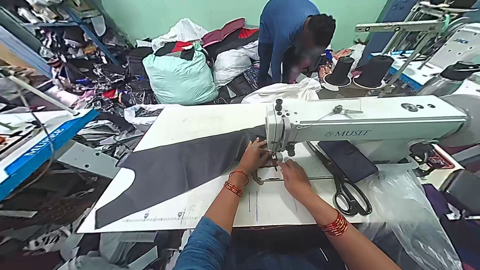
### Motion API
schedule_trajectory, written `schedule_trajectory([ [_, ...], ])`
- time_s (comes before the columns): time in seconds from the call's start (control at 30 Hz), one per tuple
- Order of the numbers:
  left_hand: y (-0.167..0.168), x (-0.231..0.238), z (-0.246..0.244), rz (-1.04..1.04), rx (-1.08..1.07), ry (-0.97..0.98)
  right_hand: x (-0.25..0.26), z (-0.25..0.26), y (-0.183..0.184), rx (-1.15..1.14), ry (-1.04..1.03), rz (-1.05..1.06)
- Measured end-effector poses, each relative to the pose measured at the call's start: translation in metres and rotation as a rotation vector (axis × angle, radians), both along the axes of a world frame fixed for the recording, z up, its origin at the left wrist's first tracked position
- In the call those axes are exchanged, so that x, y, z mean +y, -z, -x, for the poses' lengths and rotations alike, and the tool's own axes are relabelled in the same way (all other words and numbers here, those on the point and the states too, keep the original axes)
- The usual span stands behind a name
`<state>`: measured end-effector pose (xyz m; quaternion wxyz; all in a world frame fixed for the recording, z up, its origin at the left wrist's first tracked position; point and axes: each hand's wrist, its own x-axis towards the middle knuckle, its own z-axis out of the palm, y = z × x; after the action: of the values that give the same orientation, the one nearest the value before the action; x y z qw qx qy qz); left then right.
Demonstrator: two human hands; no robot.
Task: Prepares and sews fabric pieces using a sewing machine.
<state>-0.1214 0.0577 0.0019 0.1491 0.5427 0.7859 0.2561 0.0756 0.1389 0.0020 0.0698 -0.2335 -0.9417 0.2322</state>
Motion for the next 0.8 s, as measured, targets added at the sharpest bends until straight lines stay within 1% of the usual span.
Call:
schedule_trajectory([
  [0.13, 0.003, 0.006, 0.004, -0.061, 0.064, -0.020, 0.003, -0.002, -0.005, -0.009, -0.007, 0.075],
  [0.2, 0.006, 0.010, 0.002, -0.130, 0.083, -0.060, 0.004, -0.002, -0.005, 0.002, 0.005, 0.103],
  [0.27, 0.009, 0.012, 0.001, -0.153, 0.110, -0.105, 0.006, -0.002, -0.005, 0.036, 0.018, 0.136],
  [0.37, 0.007, 0.010, 0.004, -0.036, 0.092, -0.204, 0.006, -0.004, -0.002, 0.087, 0.015, 0.161],
  [0.47, -0.001, 0.008, 0.022, 0.066, 0.031, -0.277, 0.006, -0.004, -0.001, 0.121, 0.027, 0.133],
  [0.57, -0.001, 0.001, 0.039, 0.076, -0.005, -0.274, 0.009, -0.003, 0.008, 0.224, 0.020, 0.051],
  [0.8, -0.014, -0.005, 0.046, 0.166, -0.067, -0.281, 0.010, -0.002, 0.012, 0.237, 0.045, -0.020],
])
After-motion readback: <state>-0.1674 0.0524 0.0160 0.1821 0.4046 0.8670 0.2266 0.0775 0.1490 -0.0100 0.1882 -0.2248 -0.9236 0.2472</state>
